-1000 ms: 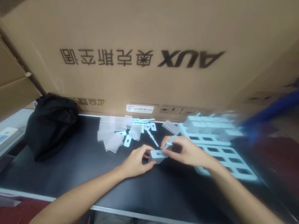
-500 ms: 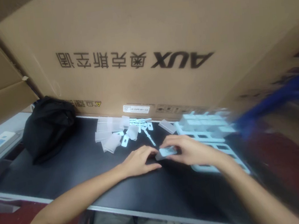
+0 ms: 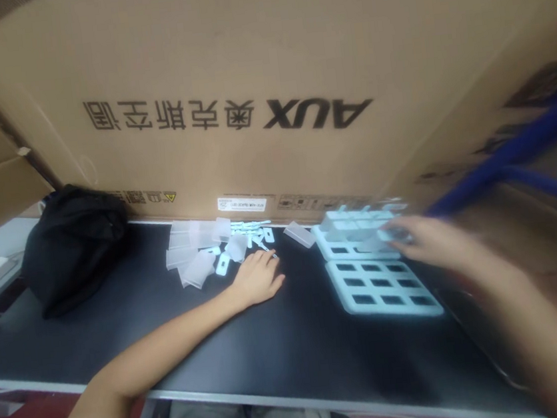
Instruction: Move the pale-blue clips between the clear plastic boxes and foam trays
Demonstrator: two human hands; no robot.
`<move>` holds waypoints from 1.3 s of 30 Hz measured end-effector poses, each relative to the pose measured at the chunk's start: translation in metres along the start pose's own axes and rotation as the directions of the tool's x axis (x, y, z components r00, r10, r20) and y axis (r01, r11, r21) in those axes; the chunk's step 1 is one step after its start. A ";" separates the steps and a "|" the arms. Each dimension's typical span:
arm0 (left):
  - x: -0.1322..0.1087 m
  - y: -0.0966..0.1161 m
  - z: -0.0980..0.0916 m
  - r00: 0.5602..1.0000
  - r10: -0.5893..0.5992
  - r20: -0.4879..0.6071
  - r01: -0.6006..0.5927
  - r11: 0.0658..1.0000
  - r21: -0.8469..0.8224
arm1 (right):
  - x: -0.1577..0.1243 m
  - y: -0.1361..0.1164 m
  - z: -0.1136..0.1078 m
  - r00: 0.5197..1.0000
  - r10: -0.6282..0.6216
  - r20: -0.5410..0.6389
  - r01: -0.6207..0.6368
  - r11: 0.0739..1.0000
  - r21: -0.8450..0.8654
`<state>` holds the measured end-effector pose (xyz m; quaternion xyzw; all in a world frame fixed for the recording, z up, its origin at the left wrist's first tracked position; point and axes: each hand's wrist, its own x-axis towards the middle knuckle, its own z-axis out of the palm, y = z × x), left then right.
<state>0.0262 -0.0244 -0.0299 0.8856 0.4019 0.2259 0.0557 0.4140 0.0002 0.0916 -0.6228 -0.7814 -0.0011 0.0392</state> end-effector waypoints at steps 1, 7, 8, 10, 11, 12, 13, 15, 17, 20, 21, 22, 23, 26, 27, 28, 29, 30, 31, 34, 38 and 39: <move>0.001 0.000 0.002 1.000 -0.009 -0.001 0.009 1.000 -0.001 | 0.001 0.003 0.005 1.000 -0.003 0.005 0.003 1.000 -0.006; 0.006 -0.002 0.006 0.999 -0.035 -0.010 0.035 0.999 -0.006 | 0.006 0.008 0.020 0.999 -0.028 -0.023 0.027 0.998 -0.059; 0.006 -0.002 0.004 1.000 -0.026 -0.007 0.026 1.000 -0.002 | 0.007 0.006 0.021 0.999 -0.026 -0.028 0.024 0.998 -0.063; 0.005 -0.001 -0.002 1.000 0.013 0.002 -0.013 1.000 -0.003 | 0.006 0.003 0.022 0.999 -0.007 -0.033 0.004 0.997 -0.082; 0.004 0.000 -0.006 0.999 0.037 0.003 -0.037 0.999 -0.012 | 0.005 0.001 0.023 0.999 0.000 -0.035 -0.003 0.995 -0.095; 0.002 0.000 -0.010 0.998 0.063 0.001 -0.063 0.998 -0.027 | 0.004 -0.001 0.023 0.999 0.001 -0.040 -0.005 0.994 -0.108; -0.001 0.001 -0.015 0.996 0.087 -0.004 -0.087 0.995 -0.045 | 0.003 -0.003 0.024 0.999 0.002 -0.051 -0.008 0.993 -0.117; -0.010 0.003 -0.024 0.992 0.128 -0.011 -0.128 0.989 -0.080 | 0.000 -0.008 0.027 0.997 0.010 -0.080 -0.020 0.992 -0.128; -0.021 0.005 -0.031 0.986 0.165 -0.016 -0.165 0.980 -0.108 | -0.003 -0.011 0.029 0.994 0.034 -0.102 -0.048 0.989 -0.137; -0.041 0.008 -0.040 0.976 0.216 -0.002 -0.214 0.968 -0.133 | -0.004 -0.014 0.031 0.992 0.062 -0.108 -0.078 0.985 -0.152; -0.047 0.009 -0.042 0.973 0.232 0.008 -0.228 0.964 -0.138 | -0.004 -0.013 0.031 0.992 0.068 -0.107 -0.084 0.985 -0.154; -0.053 0.010 -0.044 0.969 0.245 0.023 -0.240 0.961 -0.140 | -0.003 -0.012 0.032 0.992 0.071 -0.106 -0.086 0.984 -0.153; -0.059 0.011 -0.046 0.965 0.259 0.038 -0.251 0.958 -0.140 | -0.003 -0.011 0.031 0.992 0.071 -0.105 -0.087 0.985 -0.152; -0.073 0.015 -0.054 0.953 0.291 0.082 -0.280 0.951 -0.128 | -0.003 -0.011 0.029 0.995 0.022 -0.098 -0.037 0.988 -0.153; -0.077 0.015 -0.058 0.951 0.297 0.090 -0.286 0.951 -0.116 | -0.003 -0.013 0.028 0.993 -0.004 -0.120 -0.016 0.985 -0.170; -0.080 0.015 -0.063 0.950 0.297 0.093 -0.288 0.952 -0.101 | -0.003 -0.018 0.028 0.986 -0.024 -0.166 -0.009 0.980 -0.198; -0.083 0.014 -0.068 0.952 0.292 0.091 -0.285 0.955 -0.082 | -0.003 -0.025 0.028 0.971 -0.036 -0.235 -0.020 0.973 -0.231; -0.085 0.012 -0.073 0.956 0.282 0.086 -0.278 0.959 -0.060 | -0.002 -0.034 0.028 0.948 -0.041 -0.315 -0.044 0.965 -0.259; -0.087 0.010 -0.079 0.961 0.268 0.075 -0.266 0.963 -0.036 | 0.000 -0.046 0.030 0.922 -0.048 -0.383 -0.064 0.959 -0.276; -0.089 0.004 -0.091 0.977 0.211 0.039 -0.212 0.977 0.025 | 0.017 -0.089 0.042 0.911 -0.128 -0.393 0.010 0.957 -0.289; -0.092 0.007 -0.092 0.981 0.179 0.071 -0.184 0.981 0.069 | 0.053 -0.139 0.068 0.977 -0.138 -0.163 0.079 0.941 -0.328; -0.094 0.009 -0.090 0.979 0.179 0.094 -0.187 0.979 0.081 | 0.061 -0.147 0.075 0.985 -0.114 -0.132 0.064 0.941 -0.332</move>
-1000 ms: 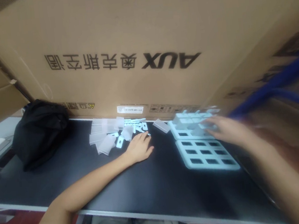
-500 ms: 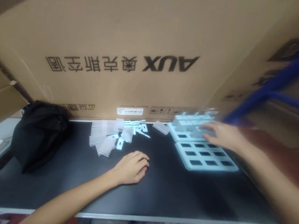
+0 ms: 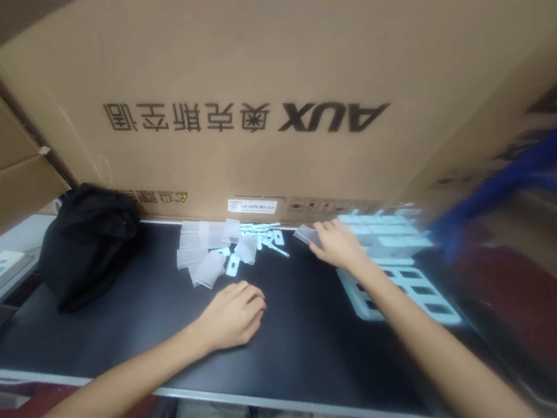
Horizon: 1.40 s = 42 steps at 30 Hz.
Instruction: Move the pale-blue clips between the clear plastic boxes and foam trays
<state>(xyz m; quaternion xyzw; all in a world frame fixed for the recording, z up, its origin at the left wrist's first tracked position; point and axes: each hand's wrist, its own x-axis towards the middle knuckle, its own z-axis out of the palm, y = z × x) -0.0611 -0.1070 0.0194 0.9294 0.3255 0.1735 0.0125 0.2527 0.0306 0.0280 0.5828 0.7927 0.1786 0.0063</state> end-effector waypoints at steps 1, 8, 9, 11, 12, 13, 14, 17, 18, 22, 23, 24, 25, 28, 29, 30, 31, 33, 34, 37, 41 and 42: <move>-0.001 0.003 0.003 1.000 -0.002 0.021 0.001 1.000 0.015 | 0.007 -0.007 0.005 1.000 0.016 0.023 -0.016 1.000 -0.003; -0.012 0.003 0.018 0.970 -0.242 -0.038 0.244 0.955 0.169 | 0.020 -0.020 0.015 0.995 0.080 0.057 -0.080 0.997 0.005; -0.012 0.001 0.019 0.963 -0.269 -0.037 0.271 0.946 0.178 | 0.018 -0.020 0.013 0.995 0.087 0.049 -0.088 0.996 0.011; -0.012 0.000 0.020 0.953 -0.303 -0.018 0.300 0.934 0.194 | 0.012 -0.019 0.007 0.995 0.102 0.013 -0.102 0.994 0.039; -0.011 0.001 0.020 0.951 -0.310 -0.007 0.305 0.931 0.200 | 0.008 -0.019 0.004 0.994 0.108 -0.014 -0.107 0.993 0.060; -0.010 0.003 0.019 0.950 -0.314 0.003 0.306 0.929 0.206 | 0.004 -0.019 0.000 0.993 0.113 -0.045 -0.109 0.991 0.083; -0.009 0.005 0.019 0.950 -0.313 0.011 0.304 0.929 0.211 | -0.001 -0.019 -0.003 0.990 0.116 -0.077 -0.108 0.988 0.108; -0.008 0.011 0.018 0.959 -0.280 0.052 0.260 0.935 0.239 | -0.015 -0.021 -0.012 0.978 0.122 -0.170 -0.088 0.977 0.195; -0.008 0.013 0.019 0.965 -0.251 0.074 0.226 0.942 0.248 | -0.020 -0.023 -0.014 0.973 0.123 -0.196 -0.075 0.969 0.234; -0.010 0.018 0.021 0.987 -0.095 0.129 0.064 0.972 0.225 | -0.040 -0.032 -0.020 0.967 0.141 -0.211 -0.045 0.913 0.406; -0.010 0.019 0.021 0.989 -0.081 0.124 0.053 0.975 0.214 | -0.045 -0.034 -0.021 0.969 0.146 -0.200 -0.043 0.894 0.446; -0.009 0.019 0.021 0.990 -0.090 0.113 0.065 0.976 0.207 | -0.050 -0.036 -0.022 0.970 0.147 -0.191 -0.037 0.874 0.485; -0.008 0.019 0.021 0.988 -0.119 0.096 0.098 0.975 0.200 | -0.054 -0.038 -0.022 0.971 0.144 -0.190 -0.024 0.852 0.523; -0.002 0.019 0.019 0.966 -0.254 0.046 0.243 0.955 0.171 | -0.063 -0.040 -0.020 0.968 0.115 -0.221 0.050 0.778 0.626; 0.001 0.018 0.019 0.957 -0.287 0.040 0.278 0.947 0.158 | -0.066 -0.041 -0.020 0.966 0.104 -0.237 0.078 0.754 0.652; 0.003 0.016 0.019 0.951 -0.307 0.041 0.298 0.943 0.148 | -0.067 -0.041 -0.019 0.964 0.090 -0.251 0.107 0.731 0.674; 0.006 0.015 0.019 0.947 -0.317 0.045 0.308 0.941 0.137 | -0.069 -0.041 -0.019 0.963 0.073 -0.261 0.134 0.709 0.693; 0.011 0.011 0.020 0.941 -0.335 0.053 0.329 0.940 0.093 | -0.071 -0.041 -0.019 0.964 0.035 -0.265 0.176 0.664 0.727; 0.013 0.009 0.021 0.935 -0.351 0.055 0.349 0.936 0.045 | -0.072 -0.041 -0.020 0.965 0.017 -0.260 0.188 0.642 0.743; 0.022 0.003 0.023 0.899 -0.435 0.046 0.433 0.872 -0.228 | -0.077 -0.043 -0.023 0.974 -0.034 -0.223 0.200 0.589 0.783; 0.035 0.001 0.030 0.835 -0.547 0.058 0.455 0.628 -0.631 | -0.085 -0.049 -0.027 0.973 -0.137 -0.186 0.231 0.541 0.809; 0.037 0.001 0.032 0.817 -0.572 0.068 0.452 0.563 -0.692 | -0.086 -0.052 -0.028 0.967 -0.169 -0.189 0.250 0.529 0.811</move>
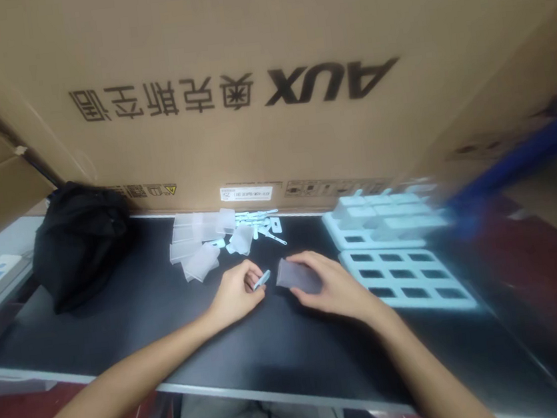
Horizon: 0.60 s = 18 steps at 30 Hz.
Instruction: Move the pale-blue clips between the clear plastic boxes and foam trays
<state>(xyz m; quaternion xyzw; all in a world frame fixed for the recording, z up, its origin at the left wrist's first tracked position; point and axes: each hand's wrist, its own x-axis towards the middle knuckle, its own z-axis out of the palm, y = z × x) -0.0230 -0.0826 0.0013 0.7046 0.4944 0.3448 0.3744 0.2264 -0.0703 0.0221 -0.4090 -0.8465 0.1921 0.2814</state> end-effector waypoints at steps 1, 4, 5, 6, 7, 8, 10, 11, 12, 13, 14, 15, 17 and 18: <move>0.001 0.000 0.003 1.000 -0.027 -0.012 0.026 0.997 -0.068 | 0.000 -0.002 0.002 0.999 -0.022 0.022 0.022 1.000 0.009; 0.001 -0.002 0.008 0.998 -0.064 -0.020 0.058 0.975 -0.215 | 0.000 -0.007 0.006 0.996 -0.064 0.068 0.062 0.998 0.021; 0.000 -0.003 0.009 0.998 -0.068 -0.011 0.063 0.965 -0.256 | 0.000 -0.008 0.008 0.995 -0.068 0.074 0.066 0.998 0.021; -0.001 -0.004 0.009 0.997 -0.072 0.000 0.069 0.953 -0.294 | 0.000 -0.008 0.009 0.995 -0.069 0.076 0.068 0.997 0.021; -0.003 -0.005 0.008 0.997 -0.074 0.016 0.075 0.940 -0.331 | 0.001 -0.008 0.009 0.995 -0.069 0.076 0.067 0.998 0.019; -0.004 -0.006 0.008 0.997 -0.074 0.037 0.082 0.927 -0.367 | 0.001 -0.007 0.010 0.995 -0.067 0.073 0.065 0.998 0.019; -0.006 -0.007 0.005 0.993 -0.060 0.097 0.097 0.895 -0.435 | 0.001 -0.006 0.011 0.996 -0.062 0.063 0.061 0.998 0.022; -0.006 -0.008 0.005 0.991 -0.046 0.128 0.101 0.878 -0.467 | 0.001 -0.005 0.011 0.997 -0.060 0.057 0.059 0.998 0.025; -0.007 -0.009 0.004 0.988 -0.027 0.151 0.099 0.862 -0.496 | 0.001 -0.005 0.012 0.997 -0.059 0.053 0.058 0.998 0.030; -0.007 -0.010 0.004 0.987 -0.009 0.162 0.093 0.848 -0.521 | 0.001 -0.005 0.012 0.997 -0.059 0.049 0.057 0.998 0.034; -0.007 -0.011 0.004 0.987 0.006 0.159 0.082 0.838 -0.540 | 0.001 -0.005 0.013 0.997 -0.062 0.045 0.060 0.997 0.040; -0.007 -0.011 0.004 0.989 0.017 0.146 0.067 0.831 -0.552 | 0.001 -0.006 0.013 0.997 -0.066 0.040 0.064 0.997 0.045; -0.007 -0.012 0.005 0.993 0.025 0.119 0.047 0.823 -0.566 | 0.000 -0.008 0.014 0.997 -0.075 0.032 0.073 0.996 0.057; -0.006 -0.012 0.005 0.994 0.025 0.111 0.043 0.821 -0.570 | 0.000 -0.009 0.015 0.996 -0.079 0.030 0.077 0.995 0.063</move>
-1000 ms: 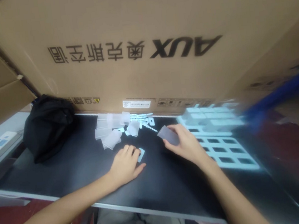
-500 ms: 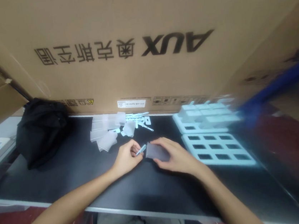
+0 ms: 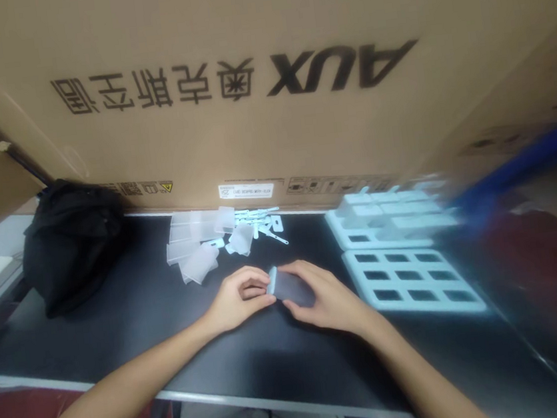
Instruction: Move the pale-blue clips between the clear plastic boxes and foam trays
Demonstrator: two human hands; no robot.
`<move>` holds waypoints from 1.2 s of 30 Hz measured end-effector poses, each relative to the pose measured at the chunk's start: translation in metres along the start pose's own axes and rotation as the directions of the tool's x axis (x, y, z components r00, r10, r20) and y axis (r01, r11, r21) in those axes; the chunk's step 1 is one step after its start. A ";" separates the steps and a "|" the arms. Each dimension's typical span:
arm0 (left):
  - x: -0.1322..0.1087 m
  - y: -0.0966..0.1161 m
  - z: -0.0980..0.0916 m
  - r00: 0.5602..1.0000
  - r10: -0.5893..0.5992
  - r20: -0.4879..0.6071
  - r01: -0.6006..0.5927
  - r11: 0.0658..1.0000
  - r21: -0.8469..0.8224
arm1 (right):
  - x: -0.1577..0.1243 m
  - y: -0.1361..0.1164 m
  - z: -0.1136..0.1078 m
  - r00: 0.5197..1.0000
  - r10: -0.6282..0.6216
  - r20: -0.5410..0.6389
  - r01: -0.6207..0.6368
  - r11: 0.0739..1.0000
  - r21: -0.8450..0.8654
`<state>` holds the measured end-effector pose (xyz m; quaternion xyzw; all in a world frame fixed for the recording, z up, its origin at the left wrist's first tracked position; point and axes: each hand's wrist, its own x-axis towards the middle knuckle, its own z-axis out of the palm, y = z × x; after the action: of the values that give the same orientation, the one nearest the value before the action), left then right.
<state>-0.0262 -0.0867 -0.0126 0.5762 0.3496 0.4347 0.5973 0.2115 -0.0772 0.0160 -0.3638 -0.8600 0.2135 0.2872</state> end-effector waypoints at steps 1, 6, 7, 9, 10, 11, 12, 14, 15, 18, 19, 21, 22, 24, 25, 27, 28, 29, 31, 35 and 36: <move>0.000 0.000 0.000 1.000 0.001 -0.004 -0.001 1.000 -0.002 | 0.000 -0.001 0.000 1.000 -0.004 -0.001 0.004 1.000 0.006; -0.001 0.003 0.000 1.000 -0.015 -0.024 0.014 1.000 -0.026 | 0.001 -0.005 0.001 0.999 -0.014 -0.046 0.015 0.999 0.037; -0.001 0.003 0.000 1.000 -0.014 -0.028 0.013 0.999 -0.038 | 0.001 -0.006 0.002 0.998 -0.015 -0.064 0.018 0.999 0.044; -0.001 0.001 0.001 0.999 -0.001 -0.038 -0.001 0.998 -0.064 | 0.001 -0.007 0.005 0.995 -0.023 -0.099 0.029 0.998 0.063; -0.001 0.000 0.002 0.999 0.007 -0.045 -0.011 0.997 -0.076 | 0.000 -0.008 0.007 0.993 -0.029 -0.114 0.038 0.996 0.076; -0.001 -0.001 0.003 0.999 0.014 -0.051 -0.018 0.996 -0.087 | 0.000 -0.009 0.008 0.991 -0.036 -0.127 0.048 0.995 0.090; -0.002 -0.002 0.003 0.998 0.017 -0.057 -0.022 0.995 -0.096 | 0.000 -0.010 0.010 0.989 -0.044 -0.138 0.058 0.993 0.104; -0.002 -0.005 0.004 0.998 0.013 -0.067 -0.020 0.994 -0.103 | 0.000 -0.012 0.014 0.985 -0.055 -0.162 0.076 0.989 0.130; -0.002 -0.005 0.005 0.997 0.008 -0.070 -0.015 0.995 -0.102 | 0.000 -0.013 0.016 0.983 -0.057 -0.175 0.082 0.987 0.141; -0.003 -0.004 0.005 0.998 0.009 -0.068 -0.015 0.995 -0.098 | 0.001 -0.016 0.021 0.975 -0.052 -0.215 0.088 0.983 0.162; -0.003 -0.003 0.004 0.998 0.019 -0.057 -0.025 0.995 -0.096 | 0.002 -0.017 0.022 0.972 -0.048 -0.229 0.087 0.982 0.165; -0.003 -0.001 0.004 0.998 0.057 -0.026 -0.059 0.993 -0.097 | 0.004 -0.020 0.025 0.970 -0.043 -0.240 0.086 0.981 0.171; -0.003 0.000 0.004 0.997 0.077 -0.010 -0.077 0.991 -0.106 | 0.006 -0.021 0.027 0.970 -0.046 -0.238 0.090 0.980 0.176; -0.004 0.000 0.005 0.996 0.087 0.001 -0.086 0.986 -0.141 | 0.010 -0.024 0.030 0.971 -0.062 -0.230 0.106 0.977 0.184; -0.004 -0.001 0.005 0.997 0.075 -0.006 -0.075 0.984 -0.160 | 0.011 -0.025 0.031 0.972 -0.073 -0.224 0.116 0.976 0.183; -0.004 -0.003 0.005 0.999 0.038 -0.036 -0.044 0.984 -0.173 | 0.014 -0.023 0.032 0.977 -0.093 -0.194 0.126 0.978 0.167; -0.003 -0.004 0.004 0.998 0.026 -0.053 -0.034 0.985 -0.170 | 0.015 -0.021 0.030 0.982 -0.098 -0.162 0.123 0.980 0.156; -0.003 -0.004 0.003 0.997 0.026 -0.071 -0.037 0.985 -0.166 | 0.017 -0.017 0.027 0.988 -0.098 -0.118 0.116 0.982 0.151; -0.001 -0.004 0.000 0.993 0.053 -0.108 -0.071 0.983 -0.169 | 0.023 -0.008 0.018 0.996 -0.084 -0.030 0.088 0.982 0.169; 0.003 -0.002 -0.005 0.977 0.095 -0.192 -0.124 0.981 -0.146 | 0.040 0.004 -0.002 0.999 -0.016 0.029 0.007 0.961 0.278; 0.004 -0.002 -0.006 0.974 0.096 -0.205 -0.126 0.982 -0.139 | 0.044 0.003 -0.004 0.999 -0.017 0.035 0.006 0.955 0.295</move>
<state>-0.0302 -0.0809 -0.0146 0.5022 0.3403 0.5478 0.5761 0.1907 -0.0418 0.0322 -0.3079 -0.8257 0.3444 0.3237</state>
